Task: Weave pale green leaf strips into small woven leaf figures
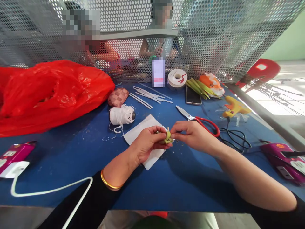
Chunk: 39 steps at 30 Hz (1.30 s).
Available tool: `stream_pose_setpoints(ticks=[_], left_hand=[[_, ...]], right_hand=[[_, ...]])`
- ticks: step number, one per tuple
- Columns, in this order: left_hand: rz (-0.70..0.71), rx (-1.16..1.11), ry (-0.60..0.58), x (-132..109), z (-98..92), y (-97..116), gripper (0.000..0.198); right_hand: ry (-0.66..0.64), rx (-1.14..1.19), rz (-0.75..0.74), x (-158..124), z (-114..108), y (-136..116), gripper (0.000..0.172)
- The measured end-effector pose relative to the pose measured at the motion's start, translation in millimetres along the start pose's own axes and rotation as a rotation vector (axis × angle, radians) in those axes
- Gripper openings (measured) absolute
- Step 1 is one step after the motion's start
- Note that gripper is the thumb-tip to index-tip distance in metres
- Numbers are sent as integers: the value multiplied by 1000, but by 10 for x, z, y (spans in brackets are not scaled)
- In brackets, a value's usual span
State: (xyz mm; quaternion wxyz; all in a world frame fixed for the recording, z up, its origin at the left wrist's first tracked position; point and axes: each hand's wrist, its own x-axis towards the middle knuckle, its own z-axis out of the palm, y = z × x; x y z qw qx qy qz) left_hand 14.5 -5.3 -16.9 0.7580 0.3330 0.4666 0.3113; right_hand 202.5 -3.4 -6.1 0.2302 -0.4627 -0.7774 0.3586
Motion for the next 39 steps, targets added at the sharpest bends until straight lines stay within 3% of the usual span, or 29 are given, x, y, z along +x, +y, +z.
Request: stream_pose_setpoints(ticks=[4,12,17,22,26,31,35,39], left_hand=[[5,-38,-9,6,-4,10,8],[55,-41,5,0,-7,20,8],[101,-87,4,-20,-8,37,13],[134,-133,-26,-30,-8,49,13],[146,-108,28,-13,3,39,5],[166,-101,44,-20,31,41,8],[174,-30,-8,-35,50,21,9],[186,-4,-25,-24,35,-7,10]], right_hand=[[32,42,74,-3,25,-9,19],[169,513,242,23,147,-2,15],[253,735,269,43,150,-35,26],[284,794,227,27,133,-70,22],[273,790,176,32,143,-82,22],[404,772,222,58,173,-27,29],[281,877,304,62,253,21,29],[305,941,309,64,320,16,28]])
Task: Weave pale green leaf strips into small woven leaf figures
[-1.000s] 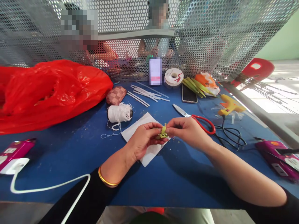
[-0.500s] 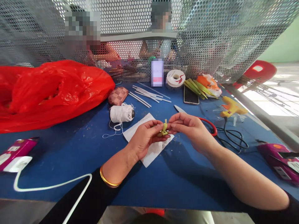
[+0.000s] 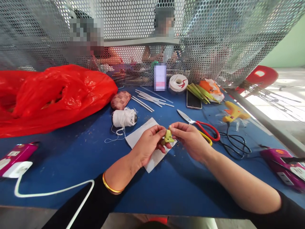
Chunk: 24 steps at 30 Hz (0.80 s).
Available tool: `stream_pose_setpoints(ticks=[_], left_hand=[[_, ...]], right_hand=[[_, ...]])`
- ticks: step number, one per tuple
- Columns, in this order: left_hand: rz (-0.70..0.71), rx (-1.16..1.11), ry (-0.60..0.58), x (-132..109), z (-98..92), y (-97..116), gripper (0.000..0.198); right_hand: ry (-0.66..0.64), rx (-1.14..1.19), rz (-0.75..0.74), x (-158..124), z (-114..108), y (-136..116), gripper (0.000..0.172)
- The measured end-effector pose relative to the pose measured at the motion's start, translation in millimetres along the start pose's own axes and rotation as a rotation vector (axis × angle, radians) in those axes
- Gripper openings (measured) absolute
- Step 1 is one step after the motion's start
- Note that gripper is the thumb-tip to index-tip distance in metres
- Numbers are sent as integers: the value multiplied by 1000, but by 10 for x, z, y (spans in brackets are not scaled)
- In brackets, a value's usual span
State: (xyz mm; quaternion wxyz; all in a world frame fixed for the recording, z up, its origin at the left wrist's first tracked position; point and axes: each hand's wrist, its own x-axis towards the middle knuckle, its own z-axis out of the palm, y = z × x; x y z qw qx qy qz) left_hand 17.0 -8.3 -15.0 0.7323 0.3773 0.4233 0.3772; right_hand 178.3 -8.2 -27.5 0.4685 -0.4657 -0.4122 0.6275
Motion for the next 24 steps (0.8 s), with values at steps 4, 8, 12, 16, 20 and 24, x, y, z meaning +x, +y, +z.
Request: stream_pose_setpoints(ticks=[4,8,12,16,20,24], left_hand=[[-10,-11,1,4,-8,1,12],[66,103,109,-9,15,2,12],[146,227,233,-11,36,-18,8],[76,161,225,3,53,-23,13],[34,146,265,3,60,-44,18],[225,316,353,-2,35,-100,18]], right_hand=[[-38,16,13,-7,25,-8,28],[22,28,-27,-19,60,19,30],[103,-46,-96,-20,99,88,31],[142,-182,-205,-4,99,132,28],[181,-295,-297,0,87,159,23],[191,-308,-326,-11,99,181,21]])
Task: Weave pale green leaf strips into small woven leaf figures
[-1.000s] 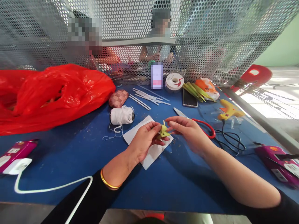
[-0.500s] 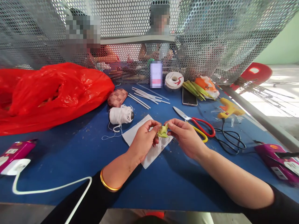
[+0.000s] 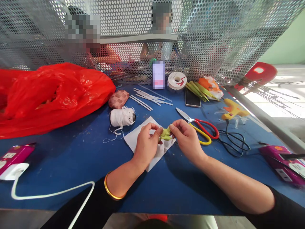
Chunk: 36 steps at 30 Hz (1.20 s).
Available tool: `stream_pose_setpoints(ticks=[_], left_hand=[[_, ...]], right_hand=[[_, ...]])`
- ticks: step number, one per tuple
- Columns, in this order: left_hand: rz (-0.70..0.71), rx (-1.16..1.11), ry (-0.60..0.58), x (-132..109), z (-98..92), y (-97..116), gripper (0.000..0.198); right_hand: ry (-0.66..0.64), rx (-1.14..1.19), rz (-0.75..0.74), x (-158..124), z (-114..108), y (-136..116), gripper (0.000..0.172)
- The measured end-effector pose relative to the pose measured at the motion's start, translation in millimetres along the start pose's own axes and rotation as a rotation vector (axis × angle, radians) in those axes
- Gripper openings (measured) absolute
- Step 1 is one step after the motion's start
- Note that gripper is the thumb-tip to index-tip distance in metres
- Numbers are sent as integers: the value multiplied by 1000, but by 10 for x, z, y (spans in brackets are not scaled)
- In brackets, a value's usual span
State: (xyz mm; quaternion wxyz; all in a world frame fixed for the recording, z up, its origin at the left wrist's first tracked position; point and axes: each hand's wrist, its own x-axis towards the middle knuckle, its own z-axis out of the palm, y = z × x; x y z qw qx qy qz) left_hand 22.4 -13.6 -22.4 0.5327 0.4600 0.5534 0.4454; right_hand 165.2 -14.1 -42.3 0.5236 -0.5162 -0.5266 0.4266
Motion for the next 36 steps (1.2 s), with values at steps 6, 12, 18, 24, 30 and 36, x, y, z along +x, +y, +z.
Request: stream_pose_setpoints(ticks=[6,12,18,24,30,36], left_hand=[[152,104,49,3,-14,-56,18],[320,224,28,14,-43,-58,15],[252,281,-144,-1,-23,-33,16],[203,245,-252,5,-21,-83,19],[42,-51,-271,58,-3,-70,23],[-24,-194,-205,85,-6,-29,23]], right_hand=[[24,41,13,-26,25,-8,21],[37,73,3,-26,27,-12,20],[74,164,98,26,6,-18,24],[183,362,221,90,-26,-8,30],[41,452,284,110,-57,-58,34],[-90,456,385,89,-74,-117,39]])
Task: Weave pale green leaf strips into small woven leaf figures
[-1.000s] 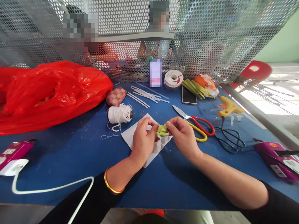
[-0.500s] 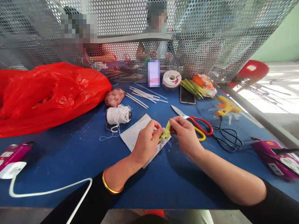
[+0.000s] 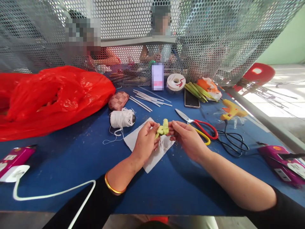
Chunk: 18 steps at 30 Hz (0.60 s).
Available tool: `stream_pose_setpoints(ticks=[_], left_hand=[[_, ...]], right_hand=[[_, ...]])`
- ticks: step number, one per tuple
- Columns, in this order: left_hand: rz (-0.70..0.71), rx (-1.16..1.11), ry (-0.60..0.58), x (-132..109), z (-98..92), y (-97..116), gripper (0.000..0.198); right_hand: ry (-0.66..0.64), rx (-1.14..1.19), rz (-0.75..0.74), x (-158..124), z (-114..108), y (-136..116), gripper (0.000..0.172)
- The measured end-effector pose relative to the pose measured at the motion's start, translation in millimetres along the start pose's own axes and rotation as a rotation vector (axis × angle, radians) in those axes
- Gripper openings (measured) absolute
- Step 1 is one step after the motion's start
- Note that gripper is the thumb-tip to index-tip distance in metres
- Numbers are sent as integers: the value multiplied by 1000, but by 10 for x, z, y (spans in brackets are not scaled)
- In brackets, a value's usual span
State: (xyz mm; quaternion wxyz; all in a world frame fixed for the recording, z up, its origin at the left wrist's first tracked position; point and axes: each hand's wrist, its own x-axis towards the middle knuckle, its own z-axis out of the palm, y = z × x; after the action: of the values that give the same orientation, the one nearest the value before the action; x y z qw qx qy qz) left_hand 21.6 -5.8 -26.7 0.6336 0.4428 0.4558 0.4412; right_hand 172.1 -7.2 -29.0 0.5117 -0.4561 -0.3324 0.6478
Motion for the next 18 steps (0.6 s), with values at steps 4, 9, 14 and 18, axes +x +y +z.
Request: stream_pose_setpoints(ticks=[4,9,14,18], left_hand=[[47,52,66,16,-25,-19,21],[248,270,182,30,-56,-82,19],[374,418,254,34,-62,-101,18],[371,464,238,29,-61,-96,17]], right_hand=[[-30,-74,25,-49,20,-11,34],[-22,8,106,-72,41,9,34],[-21,190,254,-62,39,31,35],[-36,249,271,-62,24,50,32]])
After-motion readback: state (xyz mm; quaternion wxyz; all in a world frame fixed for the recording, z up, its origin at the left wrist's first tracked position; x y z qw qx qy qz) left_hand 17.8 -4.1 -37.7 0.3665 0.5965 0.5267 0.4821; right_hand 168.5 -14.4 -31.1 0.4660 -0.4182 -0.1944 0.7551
